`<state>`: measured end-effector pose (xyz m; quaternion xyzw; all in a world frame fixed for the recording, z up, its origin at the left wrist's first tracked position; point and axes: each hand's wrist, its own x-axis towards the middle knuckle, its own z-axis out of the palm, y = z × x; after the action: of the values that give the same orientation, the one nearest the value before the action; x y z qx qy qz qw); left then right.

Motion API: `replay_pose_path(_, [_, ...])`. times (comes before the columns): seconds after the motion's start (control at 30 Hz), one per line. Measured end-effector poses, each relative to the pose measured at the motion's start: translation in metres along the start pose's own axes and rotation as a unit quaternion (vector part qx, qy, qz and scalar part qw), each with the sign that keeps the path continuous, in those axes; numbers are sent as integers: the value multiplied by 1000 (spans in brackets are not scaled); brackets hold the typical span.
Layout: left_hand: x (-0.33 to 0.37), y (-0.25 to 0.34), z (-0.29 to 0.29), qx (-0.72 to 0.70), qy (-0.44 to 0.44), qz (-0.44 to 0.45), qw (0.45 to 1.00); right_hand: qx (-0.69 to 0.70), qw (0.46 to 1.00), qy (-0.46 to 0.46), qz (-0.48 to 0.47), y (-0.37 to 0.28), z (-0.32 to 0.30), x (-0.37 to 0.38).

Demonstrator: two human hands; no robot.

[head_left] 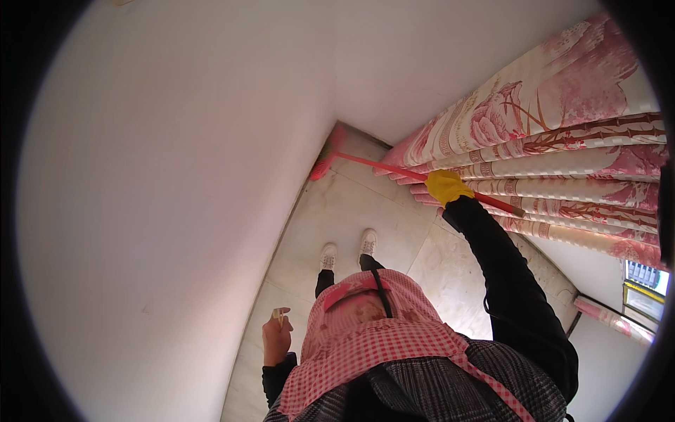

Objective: The person scrapes debris from a window frame using a small tool while holding a curtain aside, then sweeps the tiled floor with a broom. The person moves the curtain to access the window track and later sweeps near the curtain and along the walls.

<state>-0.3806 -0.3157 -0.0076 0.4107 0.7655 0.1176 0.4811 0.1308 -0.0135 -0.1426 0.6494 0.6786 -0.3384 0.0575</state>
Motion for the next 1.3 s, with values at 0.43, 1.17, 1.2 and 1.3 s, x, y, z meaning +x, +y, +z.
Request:
replay_pose_path(0.43, [26,14,9,10,-16,6,1000,3,918,-135,372,90,83,-236])
replay_pose_path(1.17, [46,50,-28,126,-117,102,980,101,894,-23,436,79,175,-316])
replay_pose_path(1.2, [50,51,-28,132,-126,115,976,111,880,-32,461,85,189,-357])
replay_pose_path(1.3, [65,55,-33,147,-151,156,965,200,781,-76,586,74,239,-474])
